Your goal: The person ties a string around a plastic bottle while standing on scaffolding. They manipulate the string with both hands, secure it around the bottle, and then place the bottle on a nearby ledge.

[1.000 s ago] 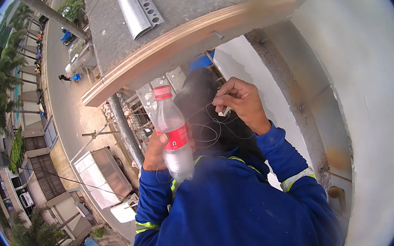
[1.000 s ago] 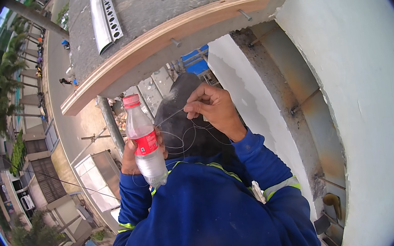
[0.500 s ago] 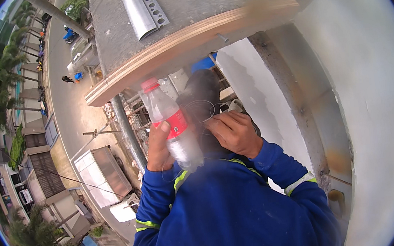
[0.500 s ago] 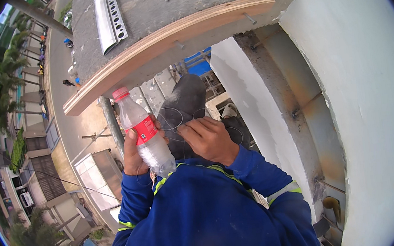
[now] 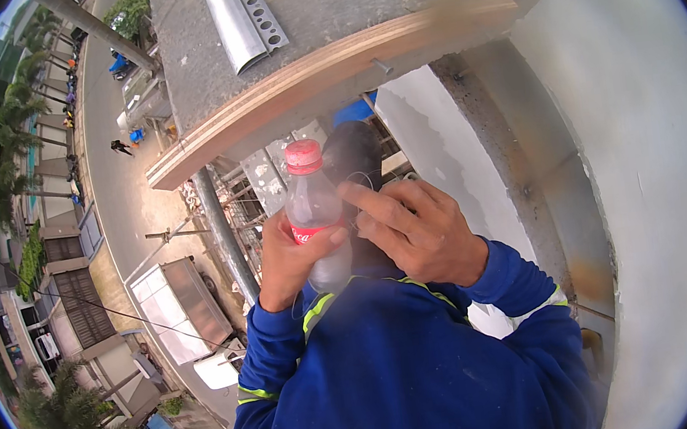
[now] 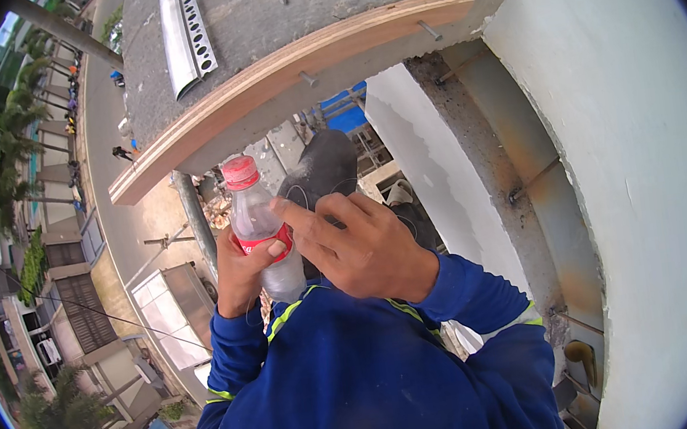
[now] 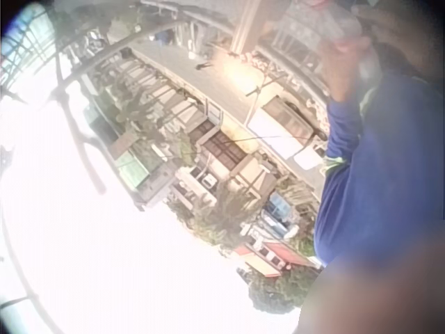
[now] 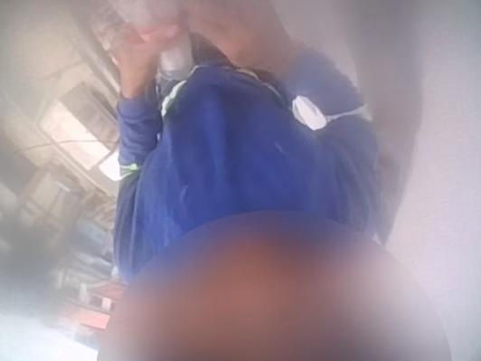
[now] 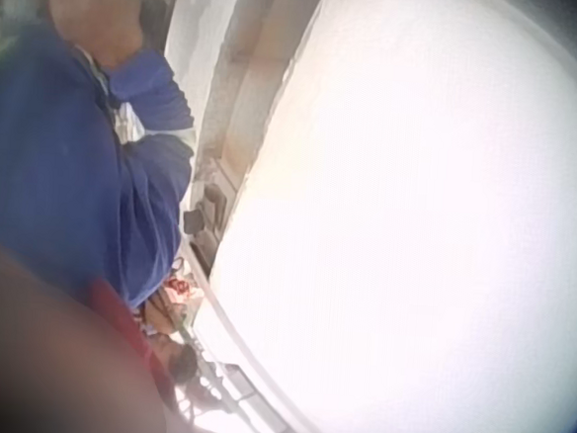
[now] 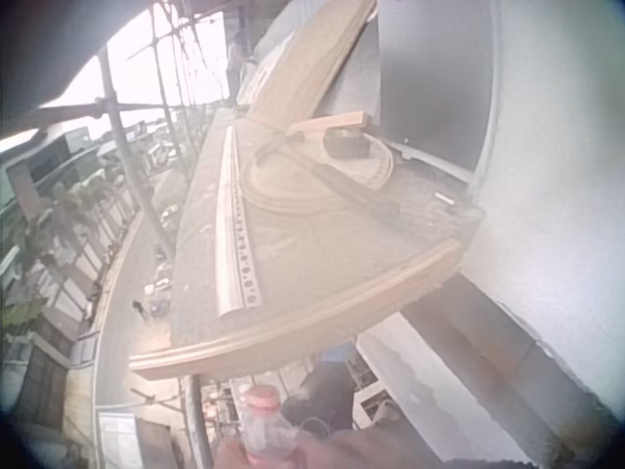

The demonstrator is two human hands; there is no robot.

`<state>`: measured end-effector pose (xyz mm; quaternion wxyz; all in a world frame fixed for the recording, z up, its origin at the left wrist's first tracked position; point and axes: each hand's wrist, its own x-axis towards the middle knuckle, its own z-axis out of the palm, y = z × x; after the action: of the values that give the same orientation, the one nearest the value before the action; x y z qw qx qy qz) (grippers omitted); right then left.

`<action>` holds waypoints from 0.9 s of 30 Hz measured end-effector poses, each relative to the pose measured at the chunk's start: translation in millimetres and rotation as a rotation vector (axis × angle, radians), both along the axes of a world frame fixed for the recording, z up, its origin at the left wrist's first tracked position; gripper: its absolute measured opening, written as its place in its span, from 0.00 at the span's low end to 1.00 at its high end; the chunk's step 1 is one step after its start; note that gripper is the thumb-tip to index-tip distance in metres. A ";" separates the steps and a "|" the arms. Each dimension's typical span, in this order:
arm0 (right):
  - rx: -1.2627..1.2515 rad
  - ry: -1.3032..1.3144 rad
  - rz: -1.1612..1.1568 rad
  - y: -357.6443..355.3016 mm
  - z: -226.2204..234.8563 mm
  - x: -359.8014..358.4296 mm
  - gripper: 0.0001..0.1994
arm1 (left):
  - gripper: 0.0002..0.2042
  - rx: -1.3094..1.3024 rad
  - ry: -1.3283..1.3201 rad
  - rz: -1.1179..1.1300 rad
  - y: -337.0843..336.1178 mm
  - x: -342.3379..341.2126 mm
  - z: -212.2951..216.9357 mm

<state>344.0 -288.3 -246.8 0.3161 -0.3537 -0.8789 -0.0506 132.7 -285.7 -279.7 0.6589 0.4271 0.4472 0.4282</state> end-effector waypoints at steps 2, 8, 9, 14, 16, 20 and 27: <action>-0.048 -0.009 -0.025 3.9 1.4 2.8 0.07 | 0.18 -0.002 0.048 -0.011 2.1 1.0 2.7; 0.020 -0.008 0.000 19.5 1.7 7.7 0.08 | 0.19 0.038 0.171 -0.066 2.8 4.5 4.5; 0.028 -0.010 0.014 21.9 3.0 9.2 0.07 | 0.19 0.049 0.192 -0.074 3.0 5.6 4.1; -0.381 0.265 0.121 28.2 9.3 13.4 0.05 | 0.20 0.019 0.296 -0.076 5.0 4.9 6.0; -0.604 0.415 0.173 31.3 10.2 17.5 0.04 | 0.20 0.012 0.285 -0.094 5.4 3.9 7.6; -1.006 0.680 0.161 20.8 2.2 15.8 0.02 | 0.20 0.040 0.298 -0.086 4.5 3.0 5.2; -0.905 0.640 -0.043 38.0 -41.0 15.2 0.05 | 0.28 -0.146 -0.155 -0.116 -1.4 -13.2 -14.5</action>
<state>359.2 -250.4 -287.8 0.3826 -0.4699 -0.6657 0.4354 119.5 -287.1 -294.2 0.7445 0.3688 0.3994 0.3875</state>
